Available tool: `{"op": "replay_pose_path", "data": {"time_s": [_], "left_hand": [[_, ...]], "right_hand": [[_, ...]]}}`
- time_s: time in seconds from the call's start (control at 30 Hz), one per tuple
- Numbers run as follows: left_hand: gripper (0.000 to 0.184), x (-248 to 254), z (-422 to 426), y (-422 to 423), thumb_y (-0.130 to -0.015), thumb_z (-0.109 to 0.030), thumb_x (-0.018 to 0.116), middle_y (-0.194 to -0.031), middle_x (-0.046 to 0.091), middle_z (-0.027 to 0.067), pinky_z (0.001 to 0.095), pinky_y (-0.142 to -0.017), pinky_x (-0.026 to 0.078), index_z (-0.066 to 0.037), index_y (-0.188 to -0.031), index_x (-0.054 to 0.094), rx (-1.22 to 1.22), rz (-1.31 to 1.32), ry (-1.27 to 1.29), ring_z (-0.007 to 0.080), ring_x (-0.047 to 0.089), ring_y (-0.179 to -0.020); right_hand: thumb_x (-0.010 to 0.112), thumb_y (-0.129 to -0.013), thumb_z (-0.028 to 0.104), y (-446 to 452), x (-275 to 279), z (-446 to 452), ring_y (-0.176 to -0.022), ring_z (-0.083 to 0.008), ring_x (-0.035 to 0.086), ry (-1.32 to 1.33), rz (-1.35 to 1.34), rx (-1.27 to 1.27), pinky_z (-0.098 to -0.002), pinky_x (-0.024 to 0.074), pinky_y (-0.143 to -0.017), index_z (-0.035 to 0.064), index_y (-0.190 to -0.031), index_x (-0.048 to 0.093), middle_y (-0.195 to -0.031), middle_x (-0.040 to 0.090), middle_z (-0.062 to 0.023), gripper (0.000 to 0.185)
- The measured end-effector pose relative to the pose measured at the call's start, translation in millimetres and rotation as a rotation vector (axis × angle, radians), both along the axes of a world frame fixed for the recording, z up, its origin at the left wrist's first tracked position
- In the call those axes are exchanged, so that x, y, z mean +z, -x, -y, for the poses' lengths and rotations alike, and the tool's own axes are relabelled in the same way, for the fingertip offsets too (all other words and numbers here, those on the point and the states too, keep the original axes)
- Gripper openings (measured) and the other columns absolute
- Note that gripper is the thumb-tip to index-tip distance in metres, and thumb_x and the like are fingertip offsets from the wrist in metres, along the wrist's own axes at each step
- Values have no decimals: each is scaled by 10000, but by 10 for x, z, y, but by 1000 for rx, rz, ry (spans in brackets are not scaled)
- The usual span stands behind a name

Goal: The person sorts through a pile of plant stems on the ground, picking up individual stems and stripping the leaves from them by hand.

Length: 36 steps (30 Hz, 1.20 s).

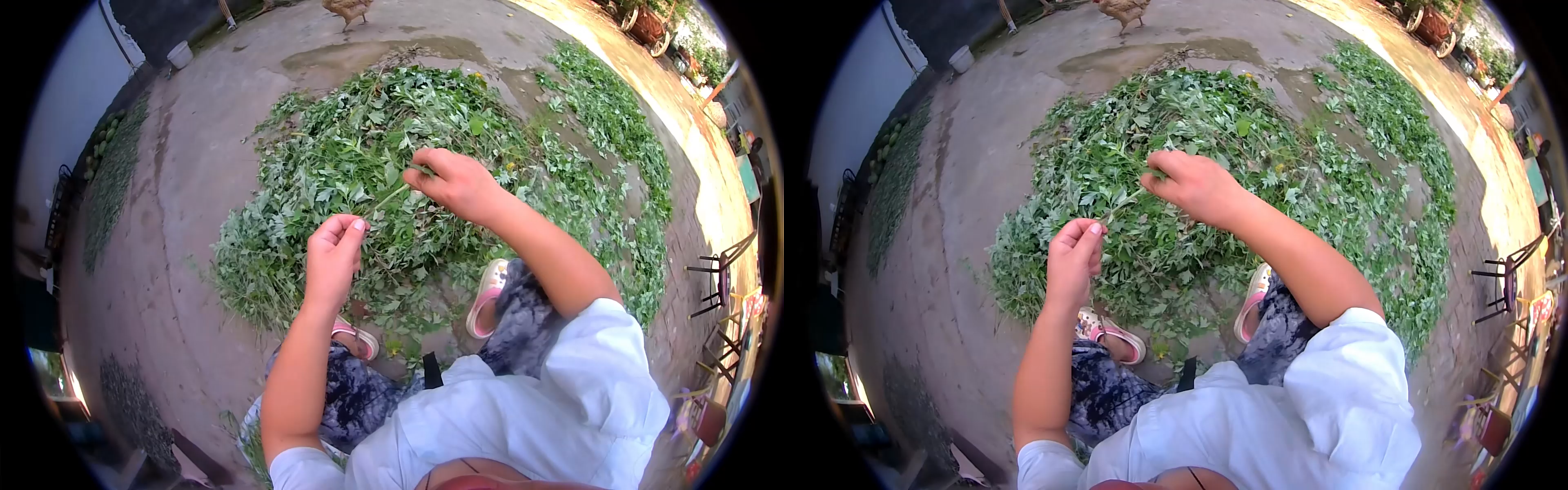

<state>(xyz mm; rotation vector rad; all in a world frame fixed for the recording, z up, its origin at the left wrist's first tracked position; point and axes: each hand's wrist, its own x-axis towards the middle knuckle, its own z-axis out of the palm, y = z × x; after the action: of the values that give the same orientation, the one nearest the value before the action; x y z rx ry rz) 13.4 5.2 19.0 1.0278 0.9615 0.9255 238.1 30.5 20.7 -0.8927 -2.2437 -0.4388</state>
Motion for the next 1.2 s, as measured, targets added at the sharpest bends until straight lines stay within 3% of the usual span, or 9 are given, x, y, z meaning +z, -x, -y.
{"op": "replay_pose_path", "data": {"time_s": [0.3, 0.47, 0.53, 0.63, 0.7, 0.8, 0.9, 1.0, 1.2], "left_hand": [[104, -65, 18, -61, -856, -134, 509, -551, 369, -82, 170, -365, 182, -39, -819, 523, -20, -138, -69, 3, 265, -421], [121, 70, -11, 132, -864, -145, 506, -574, 416, -72, 175, -376, 214, -31, -834, 535, 131, -148, -137, 1, 294, -427], [115, 95, -69, 398, -871, -144, 492, -551, 348, -71, 178, -378, 183, -41, -828, 516, 301, -14, -190, 9, 242, -425], [101, 148, -77, 650, -884, -142, 472, -616, 380, -39, 179, -401, 212, -46, -864, 494, 439, 66, -239, 22, 269, -457], [104, 151, -85, 691, -897, -146, 445, -667, 398, -21, 182, -417, 233, -48, -901, 481, 521, 96, -330, 32, 287, -473], [112, 108, -47, 714, -904, -150, 430, -681, 398, -15, 183, -430, 246, -51, -929, 474, 486, 77, -306, 37, 297, -486], [115, 103, 9, 676, -906, -151, 425, -679, 390, -17, 180, -436, 247, -50, -934, 472, 462, 47, -292, 36, 297, -492], [110, 73, 19, 559, -911, -164, 413, -691, 371, -18, 183, -457, 261, -66, -940, 453, 364, 18, -253, 44, 303, -517], [87, -229, 44, 403, -907, -157, 386, -702, 361, -12, 199, -473, 282, -81, -931, 422, 201, 0, -132, 59, 317, -543]], "right_hand": [[577, -714, 129, -13, -173, 117, -702, -224, 545, 312, 109, -123, -323, 456, -570, 56, -812, 498, -748, 474, -71, 146], [458, -792, 137, -729, -70, -148, -549, -132, 509, 722, -939, -495, -266, 409, -534, -12, -785, 591, -621, 570, -82, 200], [475, -802, 153, -1455, 16, -72, -564, -72, 449, 363, -925, -616, -222, 372, -530, 3, -827, 604, -608, 540, -26, 200], [498, -814, 192, -2070, -67, 335, -825, -181, 594, 456, -305, -1283, -335, 445, -712, 95, -999, 593, -927, 623, -99, 230], [527, -792, 223, -2330, -412, 509, -1041, -265, 525, 998, 280, -1856, -492, 374, -879, 204, -1134, 533, -1212, 489, -111, 342], [554, -770, 241, -2374, -534, 639, -1100, -294, 472, 1014, 212, -1644, -598, 277, -922, 268, -1182, 491, -1315, 378, -81, 418], [533, -772, 274, -1967, -814, 345, -849, -279, 588, 1022, -64, -1129, -368, 469, -730, 130, -959, 615, -936, 618, -116, 250], [582, -725, 260, -1398, -1405, 63, -710, -288, 600, 1186, -241, -739, -368, 467, -675, 42, -817, 634, -761, 625, -146, 242], [597, -710, 329, -718, -2421, -382, -848, -280, 605, 1371, -536, -1079, -346, 459, -772, 65, -877, 659, -899, 630, -156, 319]]}}
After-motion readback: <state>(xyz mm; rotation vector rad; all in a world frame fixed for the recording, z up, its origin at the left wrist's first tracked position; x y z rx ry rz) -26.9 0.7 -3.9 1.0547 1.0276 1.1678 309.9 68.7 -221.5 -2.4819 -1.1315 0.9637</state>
